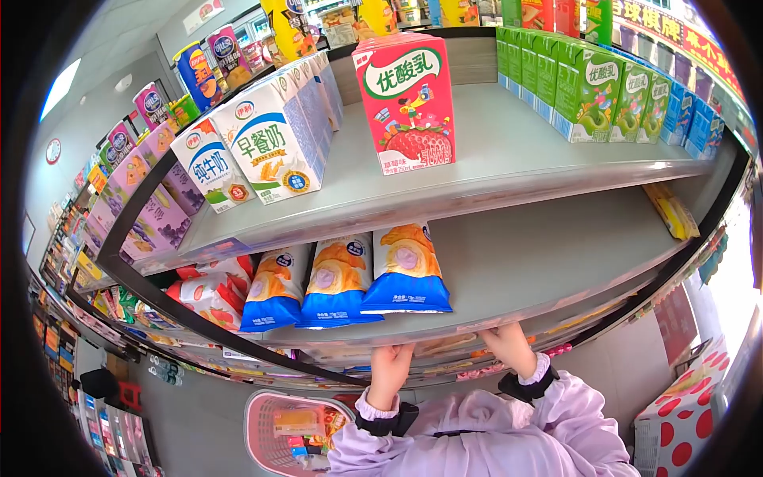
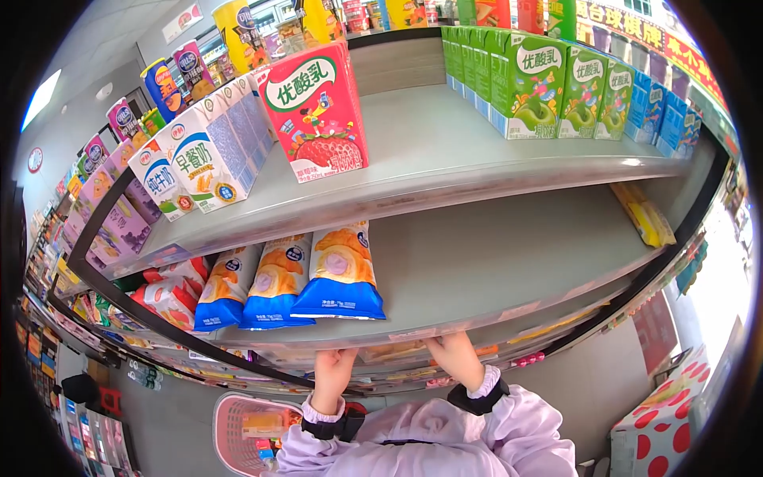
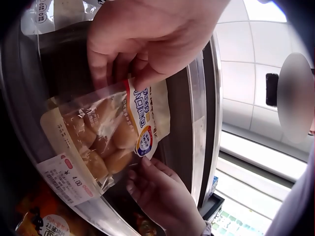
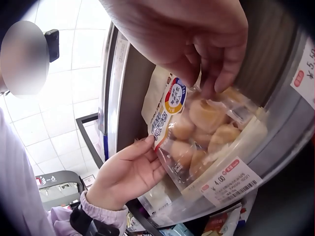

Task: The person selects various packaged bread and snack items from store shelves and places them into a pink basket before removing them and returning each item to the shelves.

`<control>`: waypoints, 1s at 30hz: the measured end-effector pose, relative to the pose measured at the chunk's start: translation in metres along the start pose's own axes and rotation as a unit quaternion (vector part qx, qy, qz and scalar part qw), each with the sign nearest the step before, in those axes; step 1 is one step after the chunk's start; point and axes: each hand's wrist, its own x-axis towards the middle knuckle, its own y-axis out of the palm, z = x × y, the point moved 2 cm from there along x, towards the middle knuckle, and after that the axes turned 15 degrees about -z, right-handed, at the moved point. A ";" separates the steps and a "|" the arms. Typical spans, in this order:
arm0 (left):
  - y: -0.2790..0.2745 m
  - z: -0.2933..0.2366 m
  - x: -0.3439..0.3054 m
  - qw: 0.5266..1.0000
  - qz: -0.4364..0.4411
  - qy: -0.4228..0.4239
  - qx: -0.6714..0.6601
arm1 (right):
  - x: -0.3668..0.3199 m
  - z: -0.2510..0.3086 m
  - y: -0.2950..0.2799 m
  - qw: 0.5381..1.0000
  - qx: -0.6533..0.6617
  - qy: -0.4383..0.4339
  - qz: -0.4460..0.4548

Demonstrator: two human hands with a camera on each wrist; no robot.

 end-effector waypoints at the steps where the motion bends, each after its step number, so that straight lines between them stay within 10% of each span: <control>1: 0.002 -0.001 0.003 1.000 0.004 0.009 -0.003 | 0.000 0.000 0.000 1.000 0.005 0.020 -0.003; 26: -0.028 -0.004 -0.031 0.998 -0.043 0.007 0.042 | -0.043 0.028 -0.032 0.990 -0.026 0.093 0.102; 30: -0.049 -0.004 -0.050 0.987 0.062 -0.038 0.140 | -0.056 0.021 -0.043 0.971 -0.076 0.108 0.201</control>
